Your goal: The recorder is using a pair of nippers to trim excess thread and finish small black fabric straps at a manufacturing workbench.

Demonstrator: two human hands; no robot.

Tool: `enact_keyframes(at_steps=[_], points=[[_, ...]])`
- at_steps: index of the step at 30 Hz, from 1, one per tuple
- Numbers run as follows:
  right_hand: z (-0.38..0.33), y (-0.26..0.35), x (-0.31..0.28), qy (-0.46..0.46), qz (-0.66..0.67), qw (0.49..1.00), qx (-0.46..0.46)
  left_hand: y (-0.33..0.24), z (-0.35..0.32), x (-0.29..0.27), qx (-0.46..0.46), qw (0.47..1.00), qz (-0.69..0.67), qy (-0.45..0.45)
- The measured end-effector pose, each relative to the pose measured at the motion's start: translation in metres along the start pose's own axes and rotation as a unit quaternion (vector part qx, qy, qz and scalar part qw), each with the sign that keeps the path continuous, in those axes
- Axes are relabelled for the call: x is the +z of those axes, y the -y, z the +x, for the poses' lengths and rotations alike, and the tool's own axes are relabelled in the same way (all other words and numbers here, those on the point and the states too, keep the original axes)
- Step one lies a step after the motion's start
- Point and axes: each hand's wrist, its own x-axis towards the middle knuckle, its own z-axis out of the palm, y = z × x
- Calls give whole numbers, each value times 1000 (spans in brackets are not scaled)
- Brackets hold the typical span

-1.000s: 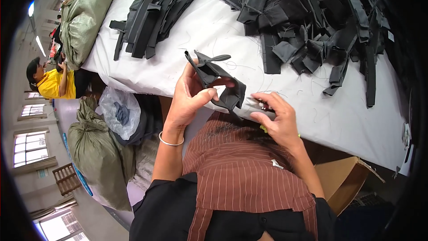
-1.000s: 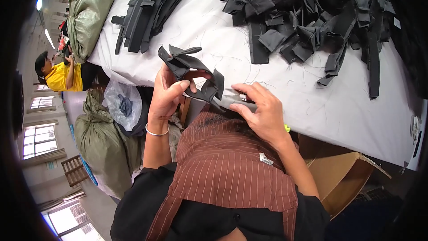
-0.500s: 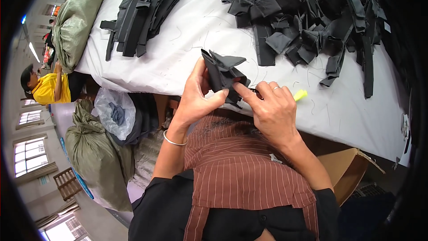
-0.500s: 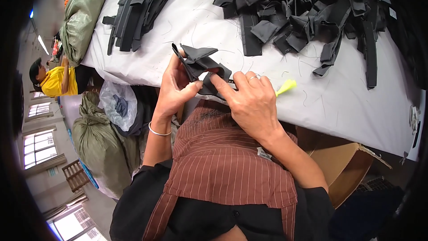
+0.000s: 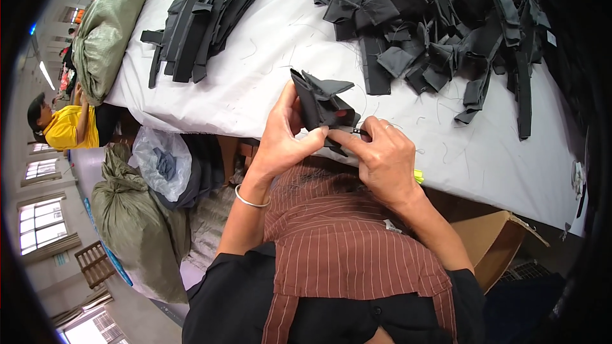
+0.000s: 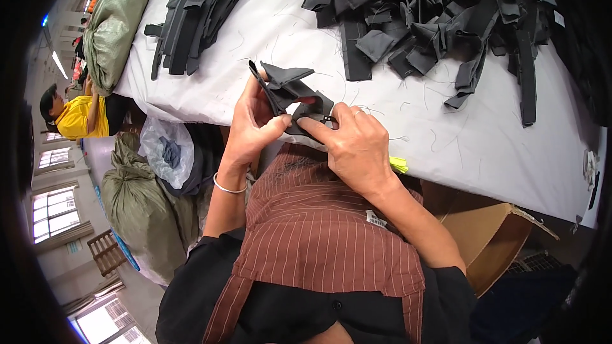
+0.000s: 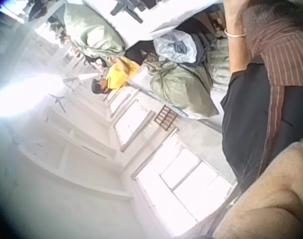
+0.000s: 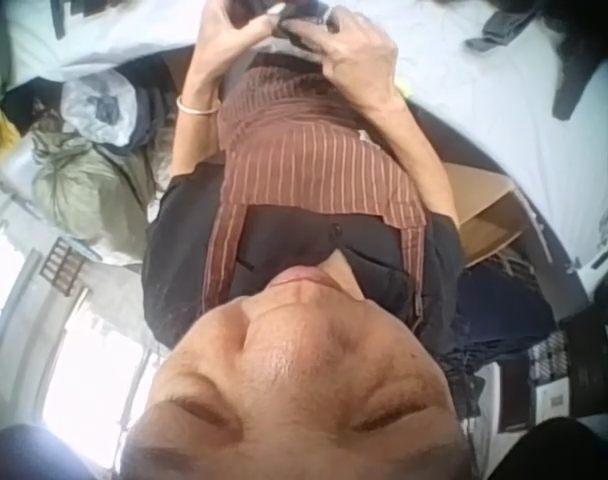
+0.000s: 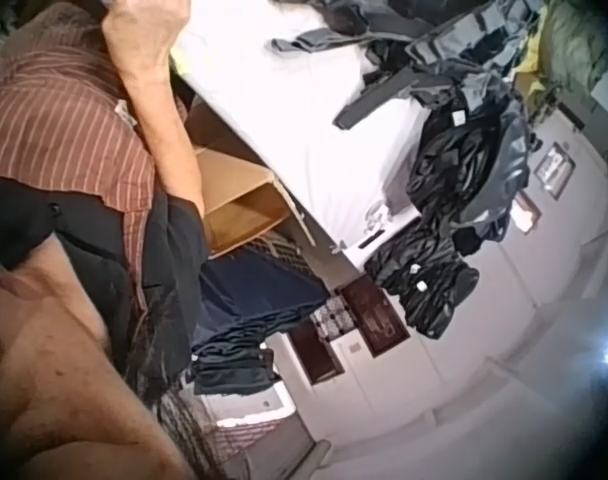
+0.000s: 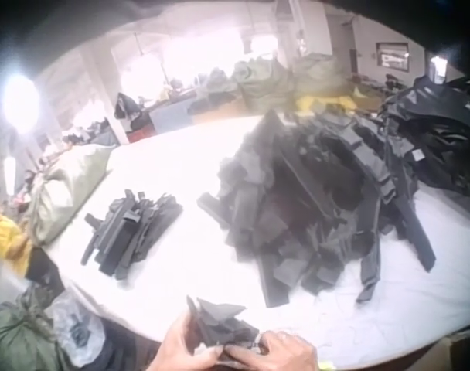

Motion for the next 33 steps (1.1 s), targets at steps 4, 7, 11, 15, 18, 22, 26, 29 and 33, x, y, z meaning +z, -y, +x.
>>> enact_keyframes(at_steps=[4,7,11,15,18,22,26,29,33], points=[[1,2,-10,19,-17,1000,2,-2,-1,0,2,1000,0,-4],[4,4,-17,32,-47,998,-12,-6,0,4,-9,1000,-15,-10],[7,5,-18,26,-54,998,-31,0,0,4,-7,1000,-3,-3],[6,4,-15,47,-62,997,-29,1,0,7,0,1000,7,7],[4,2,-10,53,-58,996,-31,7,1,4,5,1000,11,7],[2,-1,-7,24,2,1000,14,5,1,5,22,1000,-3,6],[-2,-5,-5,22,169,978,118,1,-1,1,8,1000,-20,1],[-7,-12,-9,31,343,926,155,-2,0,-5,-7,999,-46,-13],[-19,-28,-14,70,439,882,158,5,7,-28,-21,997,-45,-56]])
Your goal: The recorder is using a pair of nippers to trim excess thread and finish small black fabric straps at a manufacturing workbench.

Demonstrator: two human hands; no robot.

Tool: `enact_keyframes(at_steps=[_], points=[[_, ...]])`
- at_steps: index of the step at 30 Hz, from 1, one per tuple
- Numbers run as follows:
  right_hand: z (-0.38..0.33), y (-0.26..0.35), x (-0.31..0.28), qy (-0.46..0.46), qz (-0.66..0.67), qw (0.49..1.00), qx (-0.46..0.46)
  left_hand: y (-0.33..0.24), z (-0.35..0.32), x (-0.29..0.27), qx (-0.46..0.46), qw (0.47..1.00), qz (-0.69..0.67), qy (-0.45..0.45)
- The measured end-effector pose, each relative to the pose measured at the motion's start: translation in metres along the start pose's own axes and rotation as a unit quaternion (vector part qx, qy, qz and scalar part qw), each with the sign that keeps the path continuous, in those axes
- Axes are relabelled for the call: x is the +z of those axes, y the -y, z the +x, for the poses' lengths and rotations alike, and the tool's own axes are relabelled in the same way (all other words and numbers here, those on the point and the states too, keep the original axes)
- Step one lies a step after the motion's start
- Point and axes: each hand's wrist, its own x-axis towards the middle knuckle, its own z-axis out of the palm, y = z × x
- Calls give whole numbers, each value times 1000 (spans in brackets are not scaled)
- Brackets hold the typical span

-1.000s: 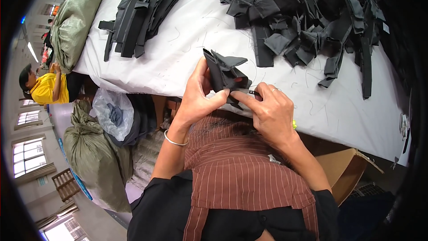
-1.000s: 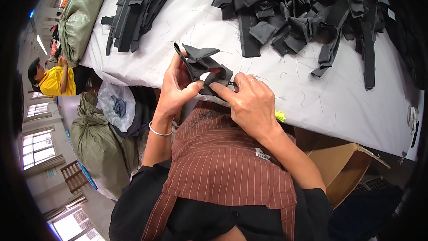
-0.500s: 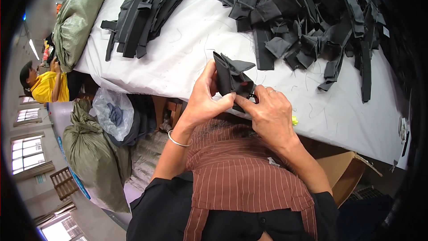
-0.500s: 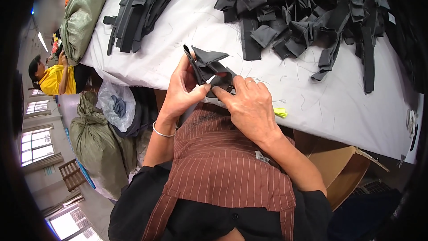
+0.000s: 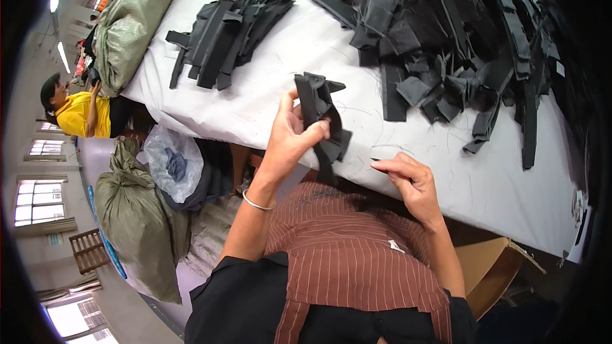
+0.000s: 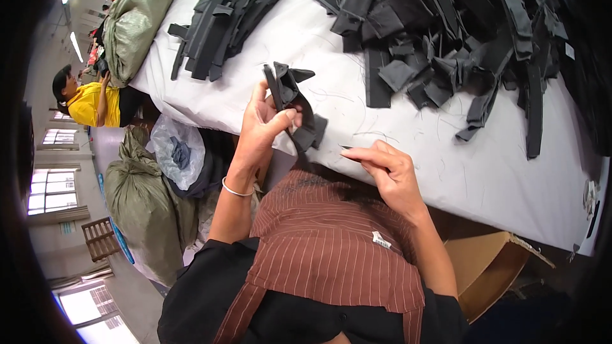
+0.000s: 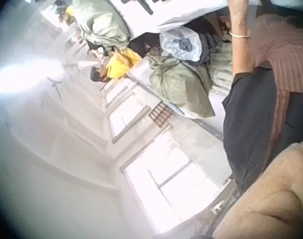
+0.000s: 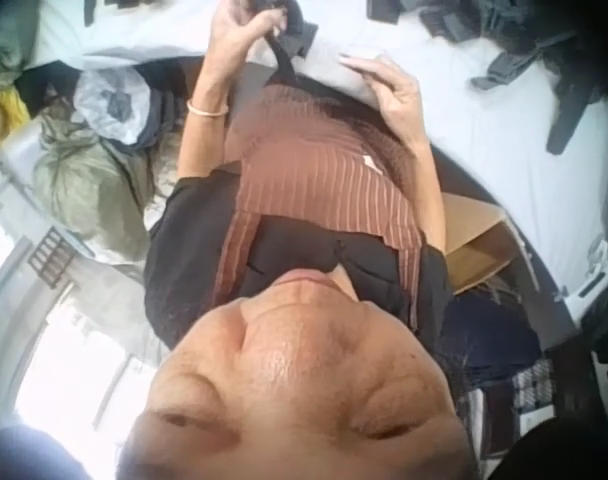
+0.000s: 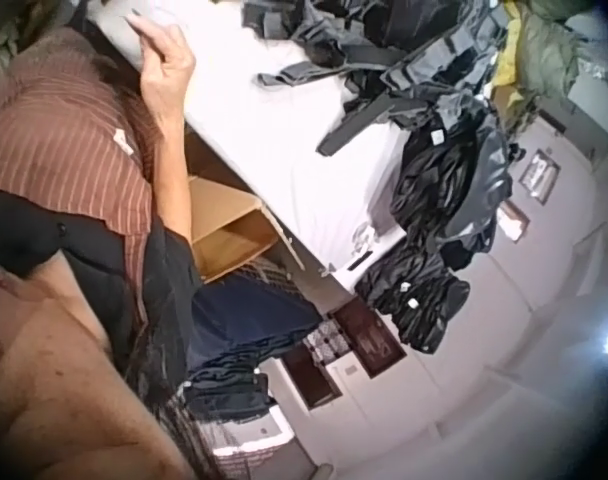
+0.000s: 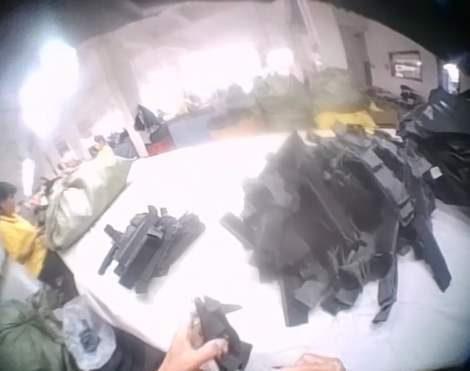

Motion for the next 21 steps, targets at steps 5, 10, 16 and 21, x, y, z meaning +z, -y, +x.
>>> enact_keyframes(at_steps=[5,10,16,21], points=[[-2,-17,-6,-73,-148,986,-40,-16,26,-34,133,980,111,-95],[-4,-28,-11,-134,-253,957,-49,-62,88,-107,344,780,447,-271],[-2,-24,-4,-119,-307,939,-94,-51,167,-270,137,709,643,-255],[-5,-27,-10,-130,-278,950,-55,-7,169,-218,64,633,712,-298]])
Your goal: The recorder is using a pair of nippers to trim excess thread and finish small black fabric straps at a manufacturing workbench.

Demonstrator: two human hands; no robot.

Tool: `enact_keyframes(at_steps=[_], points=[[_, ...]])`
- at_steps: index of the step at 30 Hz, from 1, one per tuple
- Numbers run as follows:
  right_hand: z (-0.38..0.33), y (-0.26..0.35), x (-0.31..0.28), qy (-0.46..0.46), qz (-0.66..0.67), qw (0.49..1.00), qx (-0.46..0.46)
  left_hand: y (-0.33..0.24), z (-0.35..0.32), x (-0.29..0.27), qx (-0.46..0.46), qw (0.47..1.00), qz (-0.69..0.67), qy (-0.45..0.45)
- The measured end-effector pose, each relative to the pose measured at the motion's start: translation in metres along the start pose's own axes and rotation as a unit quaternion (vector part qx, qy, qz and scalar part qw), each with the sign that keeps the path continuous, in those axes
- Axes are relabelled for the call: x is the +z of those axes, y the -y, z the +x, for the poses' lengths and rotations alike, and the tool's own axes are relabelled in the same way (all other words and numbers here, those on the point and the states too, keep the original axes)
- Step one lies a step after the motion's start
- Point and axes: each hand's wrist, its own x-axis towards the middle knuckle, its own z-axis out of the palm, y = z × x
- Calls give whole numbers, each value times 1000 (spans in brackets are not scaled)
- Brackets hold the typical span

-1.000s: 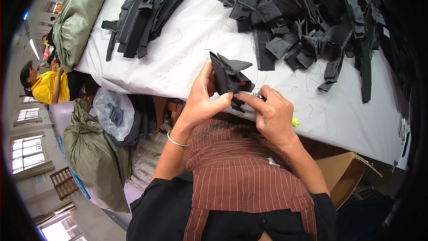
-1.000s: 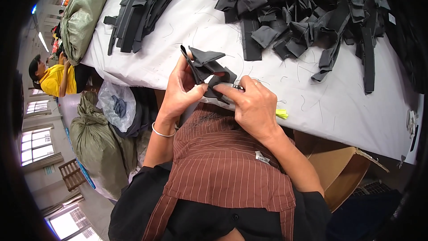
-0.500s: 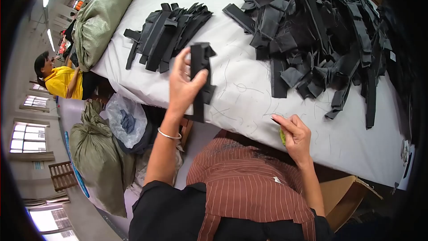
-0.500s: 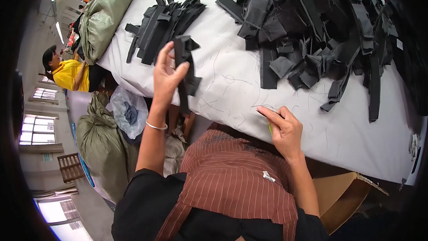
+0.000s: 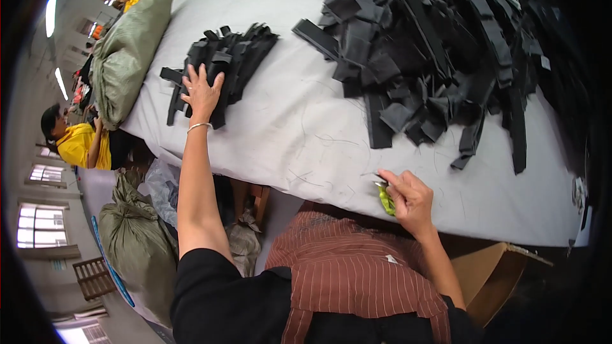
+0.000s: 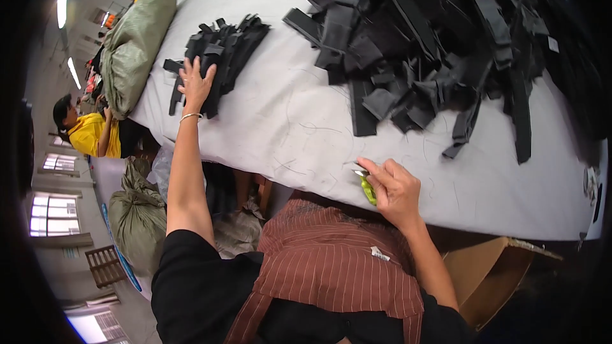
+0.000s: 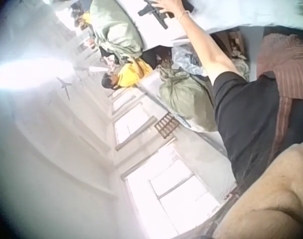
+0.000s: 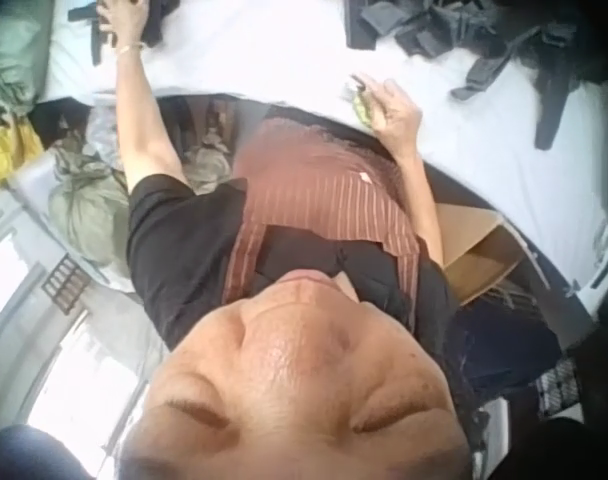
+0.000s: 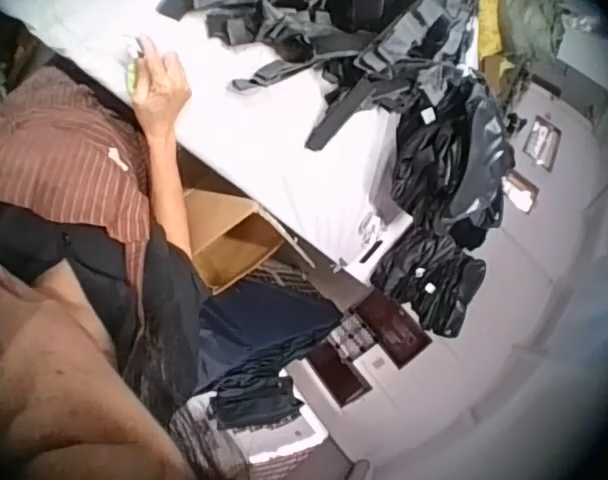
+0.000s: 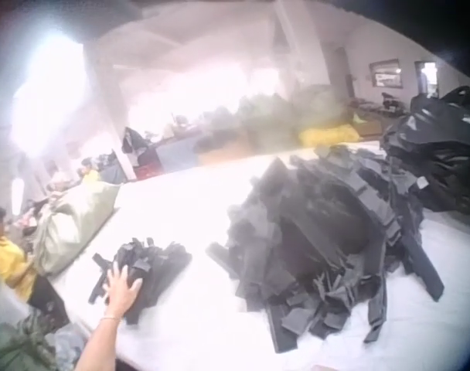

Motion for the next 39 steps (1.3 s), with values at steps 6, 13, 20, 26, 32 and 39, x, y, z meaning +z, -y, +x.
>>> enact_keyframes(at_steps=[6,13,20,26,32,39], points=[[0,-18,-1,-93,213,971,50,-94,-88,12,287,935,-208,2],[-9,-26,-29,-242,371,879,178,-192,-215,-33,435,855,-194,206],[0,-34,-51,-323,251,898,160,-226,-312,-76,673,560,-370,311],[7,-47,-73,-411,87,892,168,-235,-297,-99,283,584,-616,446],[13,-82,-106,-325,-245,884,230,-229,-284,-96,192,595,-646,437],[2,-34,-87,-275,181,916,231,-234,-275,-89,104,568,-668,469]])
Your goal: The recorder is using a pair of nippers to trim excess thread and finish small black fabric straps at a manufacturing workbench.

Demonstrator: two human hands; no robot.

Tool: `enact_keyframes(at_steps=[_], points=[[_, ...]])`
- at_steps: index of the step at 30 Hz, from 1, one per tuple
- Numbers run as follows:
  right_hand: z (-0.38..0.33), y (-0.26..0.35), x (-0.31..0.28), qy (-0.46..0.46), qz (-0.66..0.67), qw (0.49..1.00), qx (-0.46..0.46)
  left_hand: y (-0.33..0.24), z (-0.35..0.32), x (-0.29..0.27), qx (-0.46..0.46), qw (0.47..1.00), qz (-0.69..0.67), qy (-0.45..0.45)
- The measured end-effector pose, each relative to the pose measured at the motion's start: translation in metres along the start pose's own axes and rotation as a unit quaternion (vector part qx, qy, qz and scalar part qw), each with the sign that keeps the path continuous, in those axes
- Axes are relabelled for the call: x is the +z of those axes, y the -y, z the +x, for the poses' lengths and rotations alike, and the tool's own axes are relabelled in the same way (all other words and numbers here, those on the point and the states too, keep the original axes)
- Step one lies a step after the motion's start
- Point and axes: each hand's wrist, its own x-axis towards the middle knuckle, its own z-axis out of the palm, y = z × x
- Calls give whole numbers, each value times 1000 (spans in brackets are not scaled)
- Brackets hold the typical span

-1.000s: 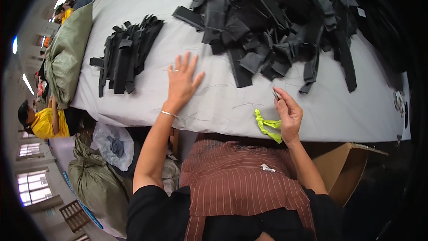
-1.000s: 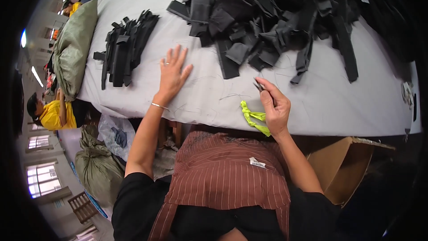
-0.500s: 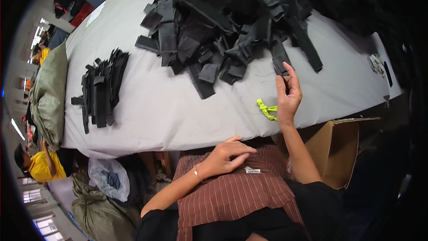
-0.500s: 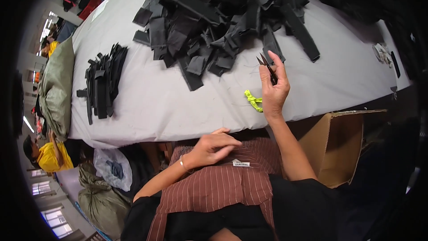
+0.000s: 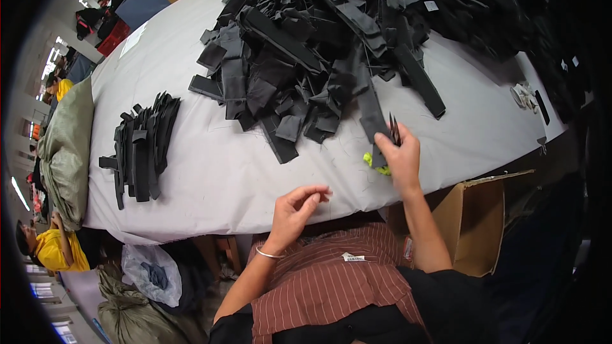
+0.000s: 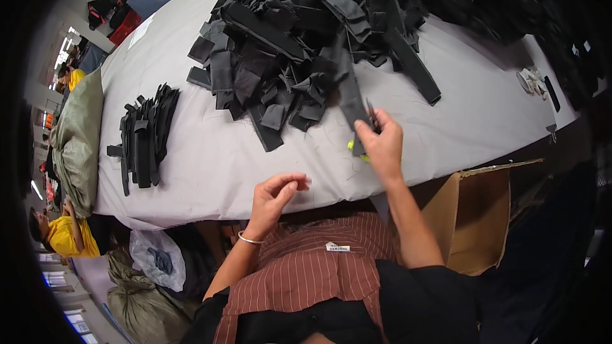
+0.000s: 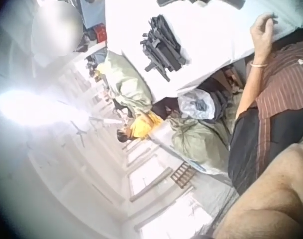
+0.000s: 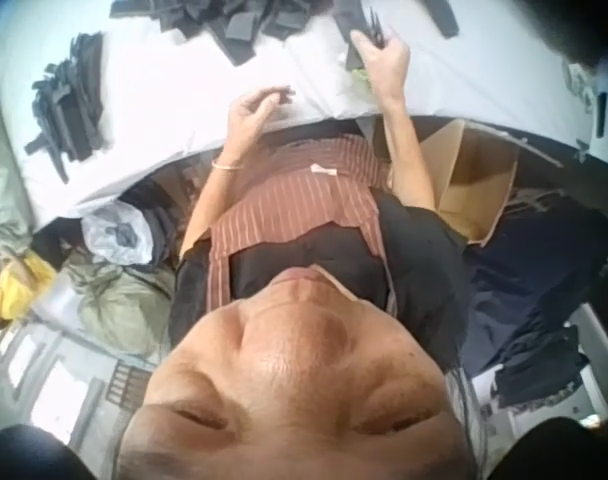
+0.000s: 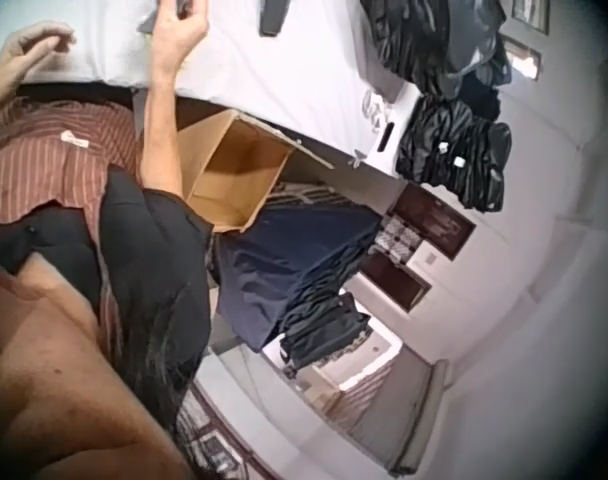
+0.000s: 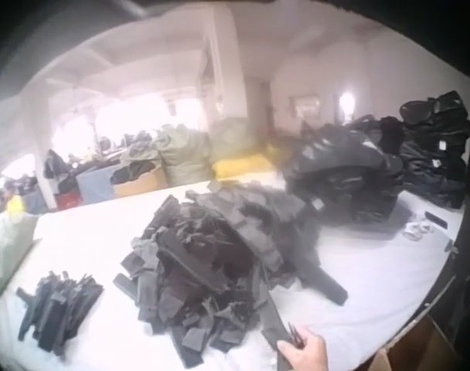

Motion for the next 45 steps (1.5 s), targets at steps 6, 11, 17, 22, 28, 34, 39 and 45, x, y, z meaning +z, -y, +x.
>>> enact_keyframes(at_steps=[6,11,17,22,28,34,39,45], points=[[-95,31,39,133,-98,976,-141,-24,27,-3,-15,984,-176,14],[-104,23,46,269,-141,946,-115,-16,24,-12,-35,973,-221,-63],[-62,45,41,211,-259,912,-240,-4,5,-27,-36,944,-267,-190],[-40,41,61,139,-338,858,-360,-2,-6,-31,-41,946,-250,-204],[-31,35,87,169,-373,823,-393,2,-15,-34,-38,959,-215,-179],[-25,29,93,168,-293,893,-297,6,-23,-45,-37,931,-334,-142],[-54,29,88,271,-130,942,-152,8,-28,-52,-62,916,-390,-71],[-69,25,96,258,-168,922,-235,7,-27,-44,-61,916,-392,-56]])
